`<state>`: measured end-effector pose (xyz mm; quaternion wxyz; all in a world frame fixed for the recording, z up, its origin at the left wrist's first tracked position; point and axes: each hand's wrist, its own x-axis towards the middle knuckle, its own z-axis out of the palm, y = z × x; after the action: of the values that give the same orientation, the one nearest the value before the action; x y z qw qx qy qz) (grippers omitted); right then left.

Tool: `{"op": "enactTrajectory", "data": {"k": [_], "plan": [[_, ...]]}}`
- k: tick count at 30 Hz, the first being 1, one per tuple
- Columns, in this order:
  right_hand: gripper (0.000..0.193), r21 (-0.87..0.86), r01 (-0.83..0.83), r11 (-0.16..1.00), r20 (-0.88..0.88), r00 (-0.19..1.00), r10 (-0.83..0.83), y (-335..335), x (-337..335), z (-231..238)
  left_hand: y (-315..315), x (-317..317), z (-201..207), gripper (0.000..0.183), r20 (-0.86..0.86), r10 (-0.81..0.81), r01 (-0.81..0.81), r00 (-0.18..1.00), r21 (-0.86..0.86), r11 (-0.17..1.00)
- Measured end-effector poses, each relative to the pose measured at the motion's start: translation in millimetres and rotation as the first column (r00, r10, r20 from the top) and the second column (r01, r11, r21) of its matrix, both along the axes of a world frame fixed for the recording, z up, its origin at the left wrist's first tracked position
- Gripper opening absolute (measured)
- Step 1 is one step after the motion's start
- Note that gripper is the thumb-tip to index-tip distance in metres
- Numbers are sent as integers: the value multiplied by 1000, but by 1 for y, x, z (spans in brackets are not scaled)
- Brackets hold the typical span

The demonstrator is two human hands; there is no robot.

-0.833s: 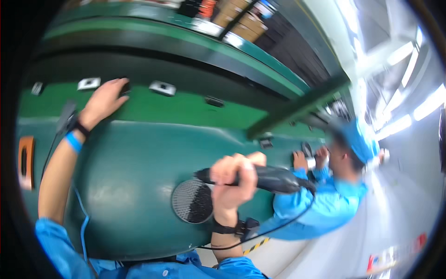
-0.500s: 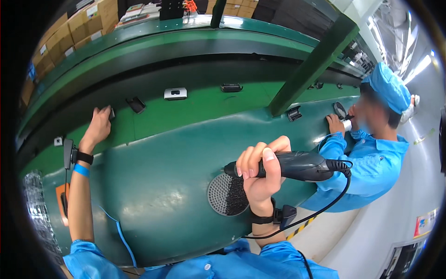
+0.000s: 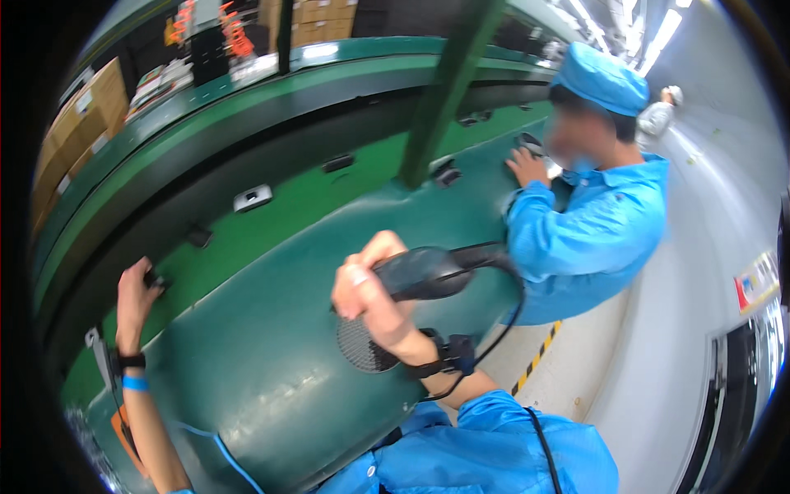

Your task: The person uses an electric screwdriver to drive screws into a small black plastic component on a green workbench.

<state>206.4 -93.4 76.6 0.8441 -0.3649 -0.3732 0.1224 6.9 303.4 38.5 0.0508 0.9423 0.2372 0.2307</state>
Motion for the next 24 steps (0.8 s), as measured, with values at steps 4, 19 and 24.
{"op": "enactTrajectory", "data": {"k": [4,19,24], "plan": [[17,25,-101,995,-21,995,102,9,-3,-10,-57,-25,3,26,72,-46,58,996,-170,984],[26,-286,-451,846,201,835,513,-38,52,18,-297,-10,-7,39,-91,-484,459,870,-207,864],[26,-233,-297,926,201,917,345,-32,36,-10,-293,-5,-32,37,27,-514,515,857,-74,854]]}}
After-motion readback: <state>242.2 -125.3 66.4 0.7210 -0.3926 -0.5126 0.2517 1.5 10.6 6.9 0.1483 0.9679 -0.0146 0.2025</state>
